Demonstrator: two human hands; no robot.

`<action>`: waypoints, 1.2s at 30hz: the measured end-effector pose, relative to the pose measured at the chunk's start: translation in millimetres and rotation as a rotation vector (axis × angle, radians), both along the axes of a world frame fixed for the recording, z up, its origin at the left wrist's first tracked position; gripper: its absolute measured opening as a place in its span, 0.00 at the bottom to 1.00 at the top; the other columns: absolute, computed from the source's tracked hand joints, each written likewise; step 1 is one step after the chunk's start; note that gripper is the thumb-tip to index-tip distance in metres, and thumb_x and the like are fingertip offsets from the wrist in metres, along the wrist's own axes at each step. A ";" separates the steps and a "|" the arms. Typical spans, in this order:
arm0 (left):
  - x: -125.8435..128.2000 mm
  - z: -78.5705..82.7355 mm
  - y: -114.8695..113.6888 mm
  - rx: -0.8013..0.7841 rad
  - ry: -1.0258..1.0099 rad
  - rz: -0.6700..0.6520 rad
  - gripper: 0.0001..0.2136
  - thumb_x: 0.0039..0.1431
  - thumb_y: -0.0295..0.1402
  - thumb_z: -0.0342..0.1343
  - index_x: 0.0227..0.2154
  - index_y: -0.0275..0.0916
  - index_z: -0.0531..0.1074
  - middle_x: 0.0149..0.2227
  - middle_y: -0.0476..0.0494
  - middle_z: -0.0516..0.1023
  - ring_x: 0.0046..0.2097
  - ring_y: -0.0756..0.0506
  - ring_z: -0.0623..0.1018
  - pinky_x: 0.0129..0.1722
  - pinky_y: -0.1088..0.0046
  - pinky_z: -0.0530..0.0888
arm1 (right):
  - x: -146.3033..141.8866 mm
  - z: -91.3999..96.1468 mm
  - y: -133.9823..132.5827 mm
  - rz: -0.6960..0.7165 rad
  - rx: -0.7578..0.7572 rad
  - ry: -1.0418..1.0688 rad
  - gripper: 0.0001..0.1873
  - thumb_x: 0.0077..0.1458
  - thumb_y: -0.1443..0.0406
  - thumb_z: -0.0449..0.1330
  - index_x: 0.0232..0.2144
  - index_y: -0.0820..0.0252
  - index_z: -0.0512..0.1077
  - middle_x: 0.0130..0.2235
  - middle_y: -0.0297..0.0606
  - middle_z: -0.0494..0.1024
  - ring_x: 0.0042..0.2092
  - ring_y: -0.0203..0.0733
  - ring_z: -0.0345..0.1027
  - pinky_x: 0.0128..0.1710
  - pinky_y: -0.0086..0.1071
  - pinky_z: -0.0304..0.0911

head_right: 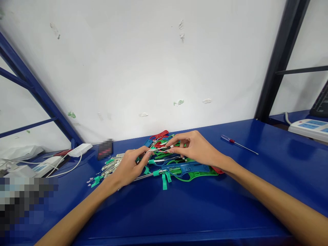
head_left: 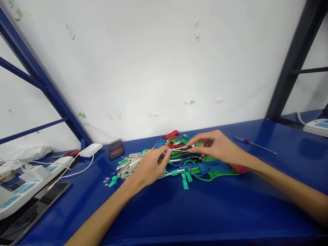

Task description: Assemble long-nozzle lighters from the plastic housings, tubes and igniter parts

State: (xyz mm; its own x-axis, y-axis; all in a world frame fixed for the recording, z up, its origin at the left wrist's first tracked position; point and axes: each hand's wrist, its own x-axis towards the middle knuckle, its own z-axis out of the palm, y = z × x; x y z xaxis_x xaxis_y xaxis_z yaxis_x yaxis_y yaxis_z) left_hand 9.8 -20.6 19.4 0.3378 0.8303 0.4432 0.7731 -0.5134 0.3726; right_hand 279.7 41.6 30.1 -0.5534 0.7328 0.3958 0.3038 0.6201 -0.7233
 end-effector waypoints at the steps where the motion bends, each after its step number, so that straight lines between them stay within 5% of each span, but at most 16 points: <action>1: 0.1 0.2 -0.1 -0.002 0.003 0.004 0.16 0.77 0.40 0.46 0.37 0.39 0.76 0.24 0.53 0.72 0.25 0.51 0.66 0.29 0.70 0.61 | -0.2 0.7 -0.4 -0.001 0.000 0.006 0.21 0.60 0.49 0.69 0.43 0.60 0.82 0.25 0.30 0.78 0.23 0.31 0.67 0.24 0.28 0.62; 10: 1.5 0.0 0.3 0.010 0.036 0.072 0.15 0.76 0.39 0.47 0.36 0.40 0.73 0.23 0.54 0.71 0.22 0.51 0.64 0.27 0.71 0.58 | -1.2 2.5 -3.9 0.004 -0.039 0.032 0.20 0.58 0.46 0.69 0.43 0.53 0.85 0.21 0.33 0.79 0.22 0.36 0.68 0.23 0.32 0.62; 22: 2.4 -7.2 2.1 0.052 0.097 0.193 0.12 0.71 0.33 0.48 0.44 0.39 0.77 0.21 0.53 0.73 0.21 0.49 0.64 0.27 0.71 0.54 | -3.3 -5.5 -1.3 0.037 -0.045 0.017 0.23 0.59 0.46 0.69 0.42 0.59 0.83 0.25 0.32 0.79 0.23 0.32 0.68 0.24 0.28 0.62; 36: 4.8 -6.0 -2.2 0.032 0.072 0.098 0.14 0.74 0.39 0.48 0.53 0.39 0.72 0.22 0.56 0.72 0.22 0.49 0.66 0.28 0.71 0.58 | -5.0 -11.0 1.3 0.015 -0.043 -0.059 0.20 0.66 0.49 0.65 0.44 0.60 0.78 0.32 0.31 0.80 0.26 0.30 0.70 0.27 0.28 0.70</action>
State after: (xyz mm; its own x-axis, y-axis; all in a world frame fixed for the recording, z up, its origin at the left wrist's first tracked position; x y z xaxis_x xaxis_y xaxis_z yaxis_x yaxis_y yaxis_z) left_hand 14.6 -22.7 13.4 0.2879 0.8466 0.4477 0.8442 -0.4451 0.2988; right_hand 274.7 43.0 19.1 -0.5858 0.7401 0.3304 0.3375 0.5934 -0.7307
